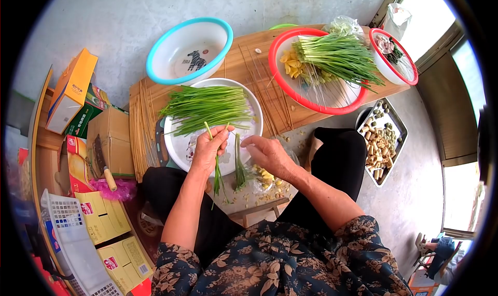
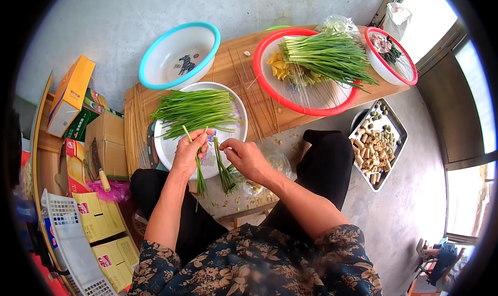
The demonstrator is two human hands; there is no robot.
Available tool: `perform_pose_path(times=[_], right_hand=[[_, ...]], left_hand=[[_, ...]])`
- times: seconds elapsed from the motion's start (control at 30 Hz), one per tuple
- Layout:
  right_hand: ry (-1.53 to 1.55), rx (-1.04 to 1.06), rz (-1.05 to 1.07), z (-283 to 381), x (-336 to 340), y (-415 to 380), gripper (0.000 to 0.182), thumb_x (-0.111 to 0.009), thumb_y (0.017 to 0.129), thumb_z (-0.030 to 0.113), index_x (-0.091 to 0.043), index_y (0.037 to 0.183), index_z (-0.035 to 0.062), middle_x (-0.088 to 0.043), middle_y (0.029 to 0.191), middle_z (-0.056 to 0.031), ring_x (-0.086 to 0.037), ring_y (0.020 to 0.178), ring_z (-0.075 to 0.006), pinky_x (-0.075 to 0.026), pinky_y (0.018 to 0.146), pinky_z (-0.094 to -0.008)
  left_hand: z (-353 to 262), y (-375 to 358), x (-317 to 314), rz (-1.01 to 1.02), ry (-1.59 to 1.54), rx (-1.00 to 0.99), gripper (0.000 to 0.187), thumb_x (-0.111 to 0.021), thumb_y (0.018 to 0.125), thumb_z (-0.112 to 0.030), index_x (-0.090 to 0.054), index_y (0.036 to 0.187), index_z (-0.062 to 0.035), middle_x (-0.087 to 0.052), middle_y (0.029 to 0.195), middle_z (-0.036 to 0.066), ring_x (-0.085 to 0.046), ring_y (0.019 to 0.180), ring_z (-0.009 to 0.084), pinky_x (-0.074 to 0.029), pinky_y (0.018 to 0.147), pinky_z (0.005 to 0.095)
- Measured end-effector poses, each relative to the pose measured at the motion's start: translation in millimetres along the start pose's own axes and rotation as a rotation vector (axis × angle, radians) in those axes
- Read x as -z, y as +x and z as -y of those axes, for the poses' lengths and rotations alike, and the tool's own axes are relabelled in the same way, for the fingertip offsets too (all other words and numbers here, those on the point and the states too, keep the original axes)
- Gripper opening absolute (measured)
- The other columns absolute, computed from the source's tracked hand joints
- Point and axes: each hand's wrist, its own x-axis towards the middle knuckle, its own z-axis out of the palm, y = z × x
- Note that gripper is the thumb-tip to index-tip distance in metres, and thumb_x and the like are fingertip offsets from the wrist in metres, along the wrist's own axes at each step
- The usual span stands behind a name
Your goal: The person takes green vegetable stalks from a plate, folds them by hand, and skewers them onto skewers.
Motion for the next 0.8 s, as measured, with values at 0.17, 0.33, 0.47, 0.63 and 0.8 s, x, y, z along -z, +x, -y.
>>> perform_pose_path(times=[0.17,0.33,0.47,0.63,0.8], right_hand=[[0.007,0.017,-0.011,-2.0,-1.2,0.0,0.016,-0.056,0.088,0.014,-0.065,0.099,0.0067,-0.061,0.066,-0.0167,-0.063,0.062,-0.0306,-0.049,0.06,-0.0385],[0.016,0.03,-0.017,-3.0,-2.0,0.0,0.016,-0.056,0.088,0.013,-0.065,0.099,0.0062,-0.061,0.066,-0.0169,-0.063,0.061,-0.0307,-0.049,0.059,-0.0385],[0.012,0.024,-0.013,-3.9,-2.5,0.1,0.016,-0.056,0.088,0.013,-0.065,0.099,0.0063,-0.061,0.066,-0.017,-0.063,0.061,-0.031,-0.049,0.059,-0.0388],[-0.003,0.018,-0.006,-2.8,-1.7,0.3,0.016,-0.055,0.088,0.014,-0.065,0.099,0.0069,-0.062,0.067,-0.0171,-0.063,0.062,-0.0318,-0.049,0.06,-0.0395],[-0.005,0.014,-0.004,-3.8,-2.3,0.3,0.016,-0.055,0.088,0.014,-0.065,0.1,0.0073,-0.062,0.068,-0.0174,-0.063,0.063,-0.0323,-0.05,0.061,-0.0398]], left_hand=[[0.5,0.4,0.4,-0.012,0.001,0.004,0.026,-0.061,0.092,-0.018,-0.064,0.11,0.0006,-0.049,0.067,-0.005,-0.043,0.058,0.0034,-0.033,0.048,0.0177],[1.9,1.9,1.6,-0.021,-0.01,0.007,0.024,-0.062,0.092,-0.016,-0.065,0.109,0.0006,-0.05,0.067,-0.004,-0.043,0.058,0.0037,-0.033,0.048,0.0178],[4.1,3.6,2.7,-0.022,-0.019,0.006,0.024,-0.062,0.091,-0.015,-0.065,0.109,0.0006,-0.05,0.067,-0.004,-0.043,0.057,0.0038,-0.033,0.048,0.0179],[2.6,3.0,1.8,-0.031,-0.007,0.013,0.024,-0.062,0.091,-0.016,-0.065,0.109,0.0004,-0.049,0.066,-0.004,-0.043,0.057,0.0038,-0.032,0.047,0.018],[4.3,3.5,3.4,-0.027,0.006,0.012,0.025,-0.063,0.091,-0.017,-0.064,0.111,-0.0006,-0.049,0.066,-0.004,-0.042,0.056,0.004,-0.033,0.048,0.0182]])
